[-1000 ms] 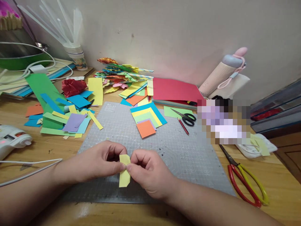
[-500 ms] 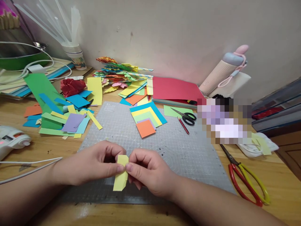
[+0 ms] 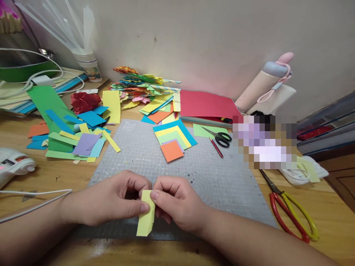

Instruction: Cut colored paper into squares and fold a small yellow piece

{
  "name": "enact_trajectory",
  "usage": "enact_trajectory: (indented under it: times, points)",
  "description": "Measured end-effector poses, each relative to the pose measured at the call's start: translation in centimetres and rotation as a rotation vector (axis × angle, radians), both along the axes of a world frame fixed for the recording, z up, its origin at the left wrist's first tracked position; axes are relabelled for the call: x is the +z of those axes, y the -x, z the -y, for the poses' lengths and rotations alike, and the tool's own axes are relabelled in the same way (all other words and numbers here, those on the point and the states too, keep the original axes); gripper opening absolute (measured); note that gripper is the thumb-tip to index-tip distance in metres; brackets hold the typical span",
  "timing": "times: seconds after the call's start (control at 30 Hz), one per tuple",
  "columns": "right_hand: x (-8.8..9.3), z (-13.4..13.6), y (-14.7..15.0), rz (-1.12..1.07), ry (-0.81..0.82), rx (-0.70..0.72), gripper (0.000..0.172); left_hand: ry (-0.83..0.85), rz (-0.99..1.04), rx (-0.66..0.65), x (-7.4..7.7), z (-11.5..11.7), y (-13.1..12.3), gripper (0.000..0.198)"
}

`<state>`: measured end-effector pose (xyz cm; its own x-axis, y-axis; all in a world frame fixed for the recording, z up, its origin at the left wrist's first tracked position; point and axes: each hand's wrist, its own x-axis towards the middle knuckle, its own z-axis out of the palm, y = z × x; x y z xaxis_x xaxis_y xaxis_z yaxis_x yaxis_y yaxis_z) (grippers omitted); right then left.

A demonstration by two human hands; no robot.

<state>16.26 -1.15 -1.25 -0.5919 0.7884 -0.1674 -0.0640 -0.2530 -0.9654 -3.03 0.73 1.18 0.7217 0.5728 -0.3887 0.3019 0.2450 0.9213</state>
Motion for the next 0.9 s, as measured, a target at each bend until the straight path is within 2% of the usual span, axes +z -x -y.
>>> enact_trajectory:
  times: [0.1, 0.17, 0.37, 0.6, 0.8, 0.87, 0.9]
  points:
    - [0.07, 0.16, 0.14, 0.057, -0.059, -0.078, 0.035, -0.005, -0.015, 0.004, -0.21, 0.05, -0.10, 0.026]
    - [-0.02, 0.19, 0.20, 0.053, -0.019, -0.097, 0.035, 0.003, 0.000, 0.019, -0.29, -0.08, -0.15, 0.024]
    - [-0.63, -0.36, 0.05, -0.147, 0.185, -0.017, 0.034, -0.004, 0.137, 0.166, -0.55, -0.66, 0.10, 0.024]
    - [-0.43, -0.47, -0.19, -0.104, 0.182, 0.040, 0.033, -0.012, 0.144, 0.179, -0.44, -0.50, 0.31, 0.026]
    - [-0.21, -0.36, -0.12, 0.035, -0.028, 0.007, 0.033, -0.013, 0.110, 0.153, -0.52, -0.20, -0.20, 0.029]
    - [0.06, -0.42, -0.01, 0.105, -0.198, -0.054, 0.032, -0.097, 0.092, 0.194, -0.43, -0.05, -0.29, 0.026]
    - [0.22, -0.49, 0.00, 0.144, -0.332, -0.088, 0.031, -0.202, 0.080, 0.227, -0.32, 0.03, -0.27, 0.023]
